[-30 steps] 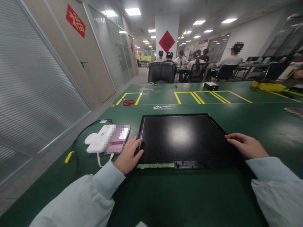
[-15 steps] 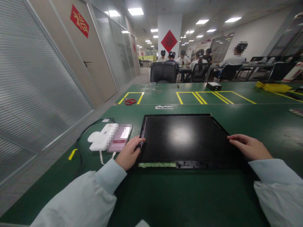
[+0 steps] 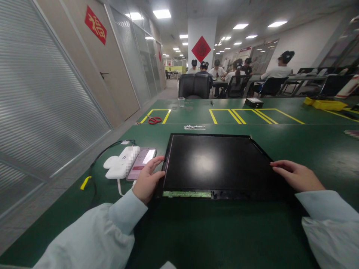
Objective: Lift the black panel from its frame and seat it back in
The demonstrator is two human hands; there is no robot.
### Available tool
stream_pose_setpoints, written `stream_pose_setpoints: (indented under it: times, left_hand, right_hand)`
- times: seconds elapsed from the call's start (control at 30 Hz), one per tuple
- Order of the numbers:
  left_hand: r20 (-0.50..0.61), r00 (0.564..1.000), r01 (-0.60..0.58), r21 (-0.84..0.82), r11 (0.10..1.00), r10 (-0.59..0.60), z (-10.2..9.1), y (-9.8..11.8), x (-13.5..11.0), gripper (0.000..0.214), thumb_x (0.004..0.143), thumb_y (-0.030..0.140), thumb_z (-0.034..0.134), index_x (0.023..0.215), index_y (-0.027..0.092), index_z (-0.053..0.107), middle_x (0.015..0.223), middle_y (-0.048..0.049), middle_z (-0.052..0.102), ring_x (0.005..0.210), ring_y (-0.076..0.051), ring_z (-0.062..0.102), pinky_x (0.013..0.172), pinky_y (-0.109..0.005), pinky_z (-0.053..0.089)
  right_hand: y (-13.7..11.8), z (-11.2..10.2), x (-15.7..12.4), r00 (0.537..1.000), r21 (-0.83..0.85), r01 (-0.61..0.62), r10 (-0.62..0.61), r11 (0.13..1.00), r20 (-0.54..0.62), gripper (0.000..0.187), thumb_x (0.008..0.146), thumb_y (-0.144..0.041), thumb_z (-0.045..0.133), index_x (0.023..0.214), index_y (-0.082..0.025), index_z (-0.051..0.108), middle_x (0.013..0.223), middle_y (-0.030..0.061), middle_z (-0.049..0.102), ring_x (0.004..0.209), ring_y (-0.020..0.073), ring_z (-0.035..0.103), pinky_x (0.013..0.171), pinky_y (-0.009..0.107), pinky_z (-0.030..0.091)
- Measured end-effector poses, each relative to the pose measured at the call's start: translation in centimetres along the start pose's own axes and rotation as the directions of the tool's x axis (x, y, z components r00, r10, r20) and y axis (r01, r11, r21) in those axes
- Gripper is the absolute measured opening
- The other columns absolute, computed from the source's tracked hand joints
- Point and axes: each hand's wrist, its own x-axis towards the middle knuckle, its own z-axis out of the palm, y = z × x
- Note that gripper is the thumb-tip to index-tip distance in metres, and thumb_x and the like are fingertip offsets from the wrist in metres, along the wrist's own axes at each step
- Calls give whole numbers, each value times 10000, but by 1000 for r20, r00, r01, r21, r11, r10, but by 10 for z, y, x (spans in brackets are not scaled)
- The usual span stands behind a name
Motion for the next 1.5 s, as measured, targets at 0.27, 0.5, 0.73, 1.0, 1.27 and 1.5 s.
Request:
stream_pose_setpoints:
  times: [0.27,0.5,0.73,1.0,1.27,1.5]
  left_hand:
    - [-28,974,221,-142,965,-227,14,9,-6,677,719,86,724,1377,197,607,1309,-140,808,996,-304,842,525,-274,611]
    - [88,972,224,-80,971,-217,4,0,-3,903,808,159,779,1644,229,444,1270,-109,834,970,-317,856,765,-406,712]
    - [102,978,196,-144,970,-182,4,0,-5,882,826,234,870,1621,250,488,1378,-108,806,1085,-312,840,880,-406,708]
    - [219,966,155,-62,986,-138,2,-2,-3,500,738,285,892,1225,183,838,1299,-103,849,1297,-392,750,1061,-466,627]
    - [277,961,24,-20,999,-18,-2,-2,-4,555,775,406,893,1281,183,843,1442,-138,783,1462,-428,624,1247,-546,473]
    - [251,966,-82,73,994,61,-9,-10,-4,732,687,418,973,1372,218,809,1727,-127,534,1665,-453,330,1336,-552,346]
  right_hand:
    - [1,0,0,1000,-21,1,-1,1000,-4,490,557,-660,586,833,-320,807,935,64,835,956,355,766,865,462,559]
    - [-3,-2,-2,1000,13,-16,16,1000,-11,465,541,-634,610,810,-316,815,896,61,835,932,358,764,863,469,557]
    - [-6,-3,-2,998,34,-57,56,998,31,516,506,-653,614,831,-306,817,916,66,835,962,362,758,903,473,544]
    - [1,-2,2,999,51,-29,28,998,15,484,508,-652,632,809,-322,818,911,55,845,965,377,777,921,505,553]
    - [3,-1,3,999,57,-38,37,998,31,490,505,-653,637,819,-326,823,898,55,843,965,389,781,940,525,552]
    - [9,1,5,1000,39,-23,22,999,22,482,533,-649,636,846,-327,812,913,53,837,950,374,770,913,505,546]
